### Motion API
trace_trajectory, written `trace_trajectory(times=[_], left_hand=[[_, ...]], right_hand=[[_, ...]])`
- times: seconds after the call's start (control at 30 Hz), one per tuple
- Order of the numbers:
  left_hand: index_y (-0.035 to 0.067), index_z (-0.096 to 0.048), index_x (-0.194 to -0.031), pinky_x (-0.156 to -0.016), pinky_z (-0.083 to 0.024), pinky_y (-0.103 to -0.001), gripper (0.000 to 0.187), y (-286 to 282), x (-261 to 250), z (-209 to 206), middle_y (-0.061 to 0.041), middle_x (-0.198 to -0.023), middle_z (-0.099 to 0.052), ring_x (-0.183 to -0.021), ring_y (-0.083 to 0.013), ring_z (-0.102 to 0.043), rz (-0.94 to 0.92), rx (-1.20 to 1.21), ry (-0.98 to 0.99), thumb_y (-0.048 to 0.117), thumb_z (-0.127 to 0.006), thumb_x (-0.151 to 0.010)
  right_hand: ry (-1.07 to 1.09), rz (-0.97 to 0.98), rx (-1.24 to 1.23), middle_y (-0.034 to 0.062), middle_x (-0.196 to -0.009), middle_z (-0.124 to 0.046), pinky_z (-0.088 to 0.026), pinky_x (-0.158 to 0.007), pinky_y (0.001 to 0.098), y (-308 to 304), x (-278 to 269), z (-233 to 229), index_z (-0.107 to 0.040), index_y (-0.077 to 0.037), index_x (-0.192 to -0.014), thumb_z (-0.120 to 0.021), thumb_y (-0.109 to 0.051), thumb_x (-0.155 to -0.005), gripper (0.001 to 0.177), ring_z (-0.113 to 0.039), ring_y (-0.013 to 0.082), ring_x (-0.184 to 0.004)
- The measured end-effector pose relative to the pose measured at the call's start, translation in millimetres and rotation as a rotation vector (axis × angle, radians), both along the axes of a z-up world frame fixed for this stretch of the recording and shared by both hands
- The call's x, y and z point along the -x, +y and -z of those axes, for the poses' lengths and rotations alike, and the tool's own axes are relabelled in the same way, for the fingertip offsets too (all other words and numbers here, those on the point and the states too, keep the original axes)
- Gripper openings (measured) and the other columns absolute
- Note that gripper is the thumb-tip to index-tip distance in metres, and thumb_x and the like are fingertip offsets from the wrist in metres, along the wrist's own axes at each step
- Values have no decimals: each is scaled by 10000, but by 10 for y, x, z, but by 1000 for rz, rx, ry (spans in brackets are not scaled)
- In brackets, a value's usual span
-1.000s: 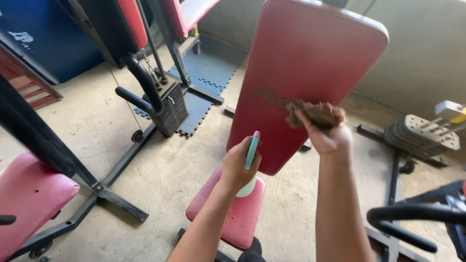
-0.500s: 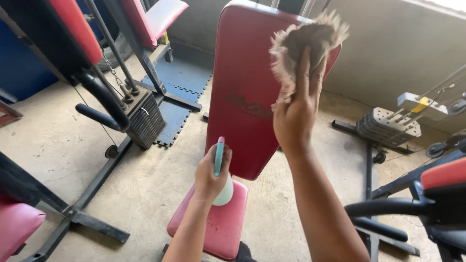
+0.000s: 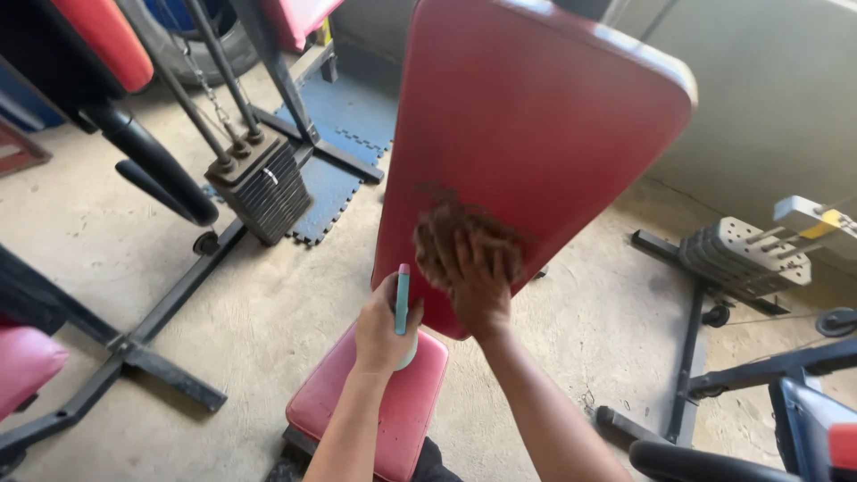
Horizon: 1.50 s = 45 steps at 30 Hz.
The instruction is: Cleaning and wiping down various gym machines using a spray bottle and a cloth.
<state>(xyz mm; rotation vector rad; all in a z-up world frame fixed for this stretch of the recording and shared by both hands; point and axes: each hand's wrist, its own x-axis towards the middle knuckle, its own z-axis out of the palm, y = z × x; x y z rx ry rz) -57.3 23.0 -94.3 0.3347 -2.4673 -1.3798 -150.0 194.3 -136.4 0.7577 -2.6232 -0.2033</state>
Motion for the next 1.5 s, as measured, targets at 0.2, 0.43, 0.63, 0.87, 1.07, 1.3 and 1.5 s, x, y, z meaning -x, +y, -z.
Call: trace_trajectory(times=[0.2,0.43,0.63,0.87,1.07,1.3,1.5], left_hand=[[121,-641,-1236,-777,-551,-510,475,5,-160,20,-171,-956,-733,-939,-402,-689,-51,35,-92,221,-792,-797],[114,-643,-1249,-782,-562,-483,452,-24,-123,35,-158,-1005,-747,-941,-376,-709,-117,-30,-104,194,-746,-816],[84,-642,-1291,-781,-589,-446,498,-88,-16,-209,-167,-1011,-760,-905,-355,-738,-110,-47,28,169,-732,-809],[118,-665,-1331,-840,-606,-358,518,-127,3,-242,-114,-1112,-785,-941,-232,-775,-27,-161,133,204,-752,-828],[147,-698,-1311,-810,-618,-327,471,-226,-28,-180,-81,-1067,-806,-875,-186,-792,-52,-240,74,191,-714,-842],[165,-678,-1360,-749,-581,-370,533,-312,-205,-44,-127,-1013,-784,-815,-222,-735,-83,-145,21,196,-726,-829],[166,-661,-1366,-774,-591,-349,525,-430,-471,245,-125,-1034,-782,-834,-231,-755,-90,-257,-66,175,-723,-844]], right_hand=[[37,-263,-254,-19,-1669,-293,-175,-1242,477,-29,-337,797,-409,-261,-1567,-556,-256,-909,674,-224,217,-1531],[40,-433,-82,15,-1659,-402,-194,-1303,414,-75,-181,473,-481,-188,-1556,-498,-270,-1048,515,-303,220,-1557],[9,-278,-136,74,-1631,-401,-175,-1243,497,-323,62,-759,-539,-211,-1505,-513,-239,-993,513,-304,282,-1523],[416,-112,256,83,-1729,-276,-80,-1291,655,-348,723,-2206,-476,-216,-1596,-530,-120,-1128,480,-148,347,-1605],[508,-175,286,74,-1752,-280,-87,-1307,640,-661,913,-2040,-477,-168,-1618,-550,-230,-1203,426,-157,328,-1620],[321,-333,112,42,-1710,-326,-177,-1272,568,-806,513,-855,-553,-261,-1558,-461,-302,-1140,430,-242,256,-1584],[-17,-480,-17,59,-1694,-332,-250,-1256,479,-867,269,285,-523,-117,-1487,-525,-242,-1049,455,-327,271,-1520]])
